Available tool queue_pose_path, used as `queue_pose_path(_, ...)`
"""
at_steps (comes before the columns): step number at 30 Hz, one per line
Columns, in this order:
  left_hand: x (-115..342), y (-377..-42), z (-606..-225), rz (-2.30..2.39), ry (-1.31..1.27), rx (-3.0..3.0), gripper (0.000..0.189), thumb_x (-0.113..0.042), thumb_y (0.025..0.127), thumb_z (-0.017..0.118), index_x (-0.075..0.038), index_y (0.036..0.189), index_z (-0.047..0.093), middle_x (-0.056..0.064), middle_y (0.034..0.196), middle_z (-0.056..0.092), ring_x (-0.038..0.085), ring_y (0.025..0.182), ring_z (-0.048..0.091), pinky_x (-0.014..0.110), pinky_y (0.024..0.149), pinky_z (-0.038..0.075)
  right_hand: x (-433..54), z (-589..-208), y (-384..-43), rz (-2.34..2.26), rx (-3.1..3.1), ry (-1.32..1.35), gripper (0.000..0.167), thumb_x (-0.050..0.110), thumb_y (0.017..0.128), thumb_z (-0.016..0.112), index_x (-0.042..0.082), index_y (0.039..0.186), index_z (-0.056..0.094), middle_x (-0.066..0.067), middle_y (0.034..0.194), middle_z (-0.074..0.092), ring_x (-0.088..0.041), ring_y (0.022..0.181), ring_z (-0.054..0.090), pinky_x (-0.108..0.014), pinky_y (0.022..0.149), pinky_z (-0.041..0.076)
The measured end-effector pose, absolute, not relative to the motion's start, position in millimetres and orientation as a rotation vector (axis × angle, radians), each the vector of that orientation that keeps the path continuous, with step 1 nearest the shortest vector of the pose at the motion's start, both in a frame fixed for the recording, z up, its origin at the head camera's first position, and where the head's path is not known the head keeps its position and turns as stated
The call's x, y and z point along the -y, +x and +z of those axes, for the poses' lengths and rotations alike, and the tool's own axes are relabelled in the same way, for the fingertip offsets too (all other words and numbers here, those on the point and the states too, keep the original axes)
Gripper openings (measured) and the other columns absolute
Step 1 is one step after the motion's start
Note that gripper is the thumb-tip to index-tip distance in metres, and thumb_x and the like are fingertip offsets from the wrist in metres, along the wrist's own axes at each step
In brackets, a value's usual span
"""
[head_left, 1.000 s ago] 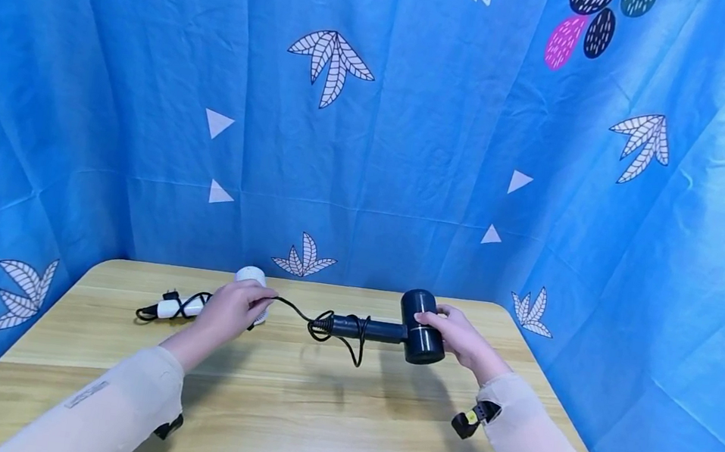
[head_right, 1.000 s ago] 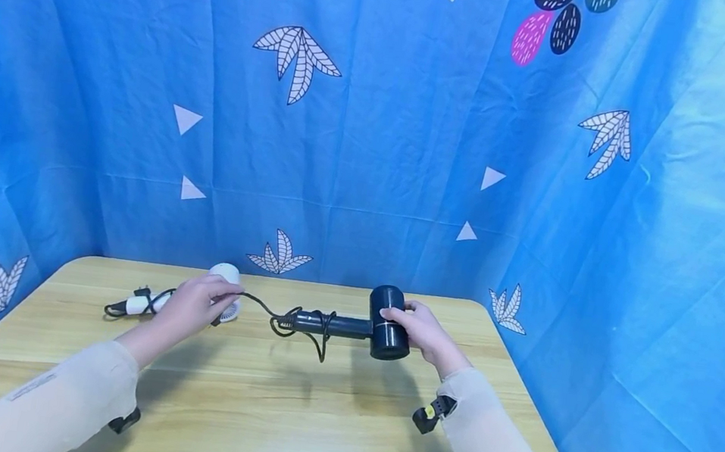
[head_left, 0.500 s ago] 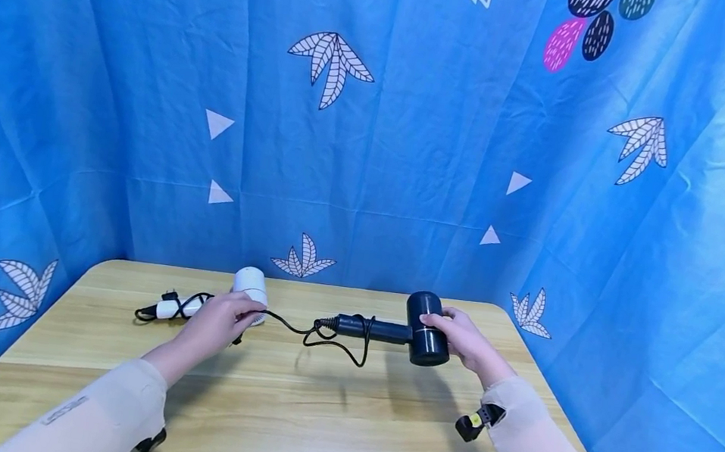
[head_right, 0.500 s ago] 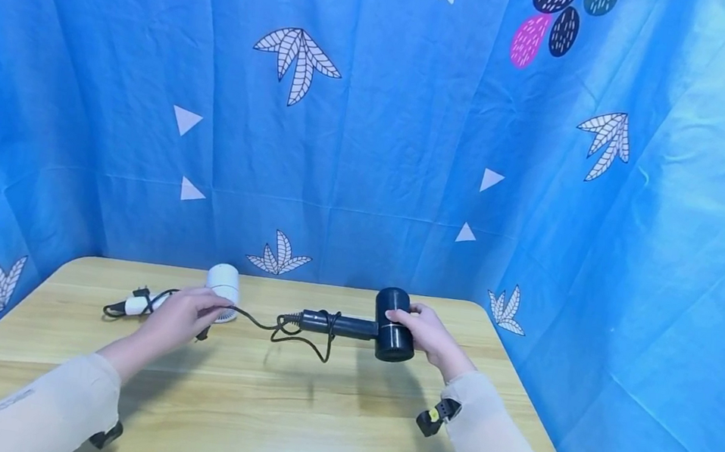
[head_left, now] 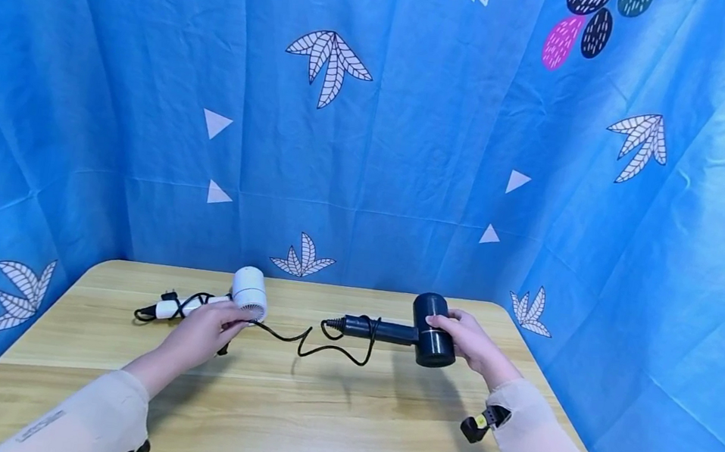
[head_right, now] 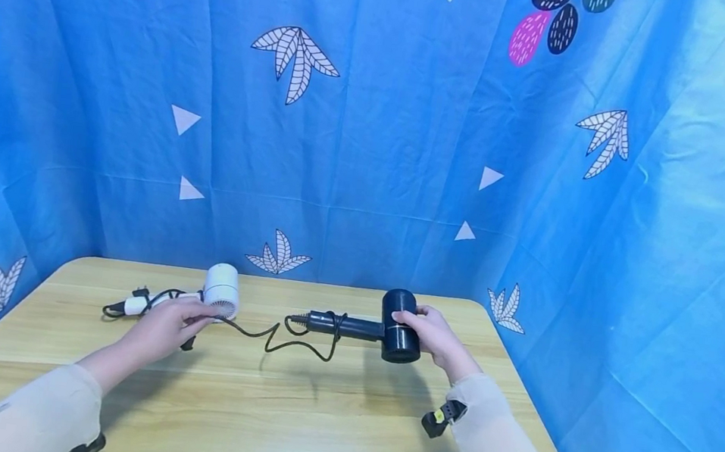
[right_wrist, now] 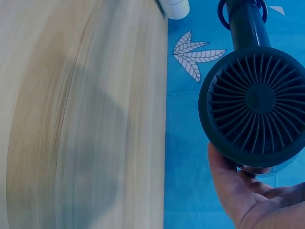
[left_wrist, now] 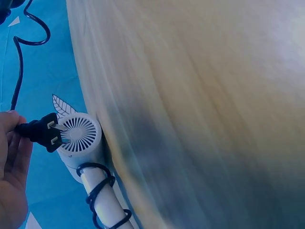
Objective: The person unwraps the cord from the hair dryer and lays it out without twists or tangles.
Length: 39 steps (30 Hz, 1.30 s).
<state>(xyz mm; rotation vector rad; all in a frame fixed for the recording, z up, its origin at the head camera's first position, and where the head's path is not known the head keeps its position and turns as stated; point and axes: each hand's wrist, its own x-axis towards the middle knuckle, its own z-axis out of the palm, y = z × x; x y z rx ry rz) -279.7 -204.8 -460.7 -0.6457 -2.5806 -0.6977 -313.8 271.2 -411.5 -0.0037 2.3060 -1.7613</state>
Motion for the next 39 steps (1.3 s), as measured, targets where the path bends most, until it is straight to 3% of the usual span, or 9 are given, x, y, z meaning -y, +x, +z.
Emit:
queue_pose_path(8, 212.6, -274.5, -462.3, -0.690, -0.644, 2.617, 0.015, -0.010, 0.091, 0.074, -0.010, 0.106, 0.078, 0.002, 0.100, 0.073, 0.021, 0.092, 0.068, 0.043, 0.080, 0.058, -273.8, -410.7, -311.3, -1.754, -2.307, 0.002, 0.077, 0.030, 0.096, 0.062, -0.009, 0.149, 0.023, -0.033, 0.132, 0.054, -0.031, 0.104, 0.068, -0.045, 0.089, 0.058)
queue_pose_path(18, 219.2, -271.8, -464.6, -0.723, -0.634, 2.653, 0.018, -0.009, 0.090, 0.075, -0.010, 0.108, 0.078, -0.002, 0.097, 0.071, 0.009, 0.078, 0.058, 0.030, 0.066, 0.051, -276.9, -411.7, -310.1, -1.753, -2.320, 0.023, 0.078, 0.031, 0.095, 0.064, -0.009, 0.149, 0.024, -0.033, 0.131, 0.055, -0.031, 0.103, 0.068, -0.045, 0.087, 0.059)
queue_pose_path(29, 226.8, -270.3, -466.2, -0.740, -0.624, 2.643, 0.016, -0.008, 0.090, 0.075, -0.013, 0.105, 0.079, 0.001, 0.103, 0.073, 0.021, 0.096, 0.068, 0.043, 0.082, 0.057, -277.5, -410.9, -306.4, -1.723, -2.336, 0.039, 0.079, 0.034, 0.097, 0.062, -0.008, 0.150, 0.022, -0.034, 0.135, 0.051, -0.032, 0.106, 0.066, -0.046, 0.089, 0.058)
queue_pose_path(39, 236.5, -271.2, -473.3, -0.721, -0.620, 2.638, 0.012, -0.008, 0.089, 0.075, -0.015, 0.099, 0.079, -0.003, 0.097, 0.073, 0.017, 0.092, 0.067, 0.039, 0.077, 0.056, -279.1, -414.5, -307.8, -1.734, -2.323, 0.045, 0.078, 0.032, 0.096, 0.063, -0.010, 0.149, 0.023, -0.034, 0.133, 0.052, -0.031, 0.103, 0.068, -0.046, 0.088, 0.058)
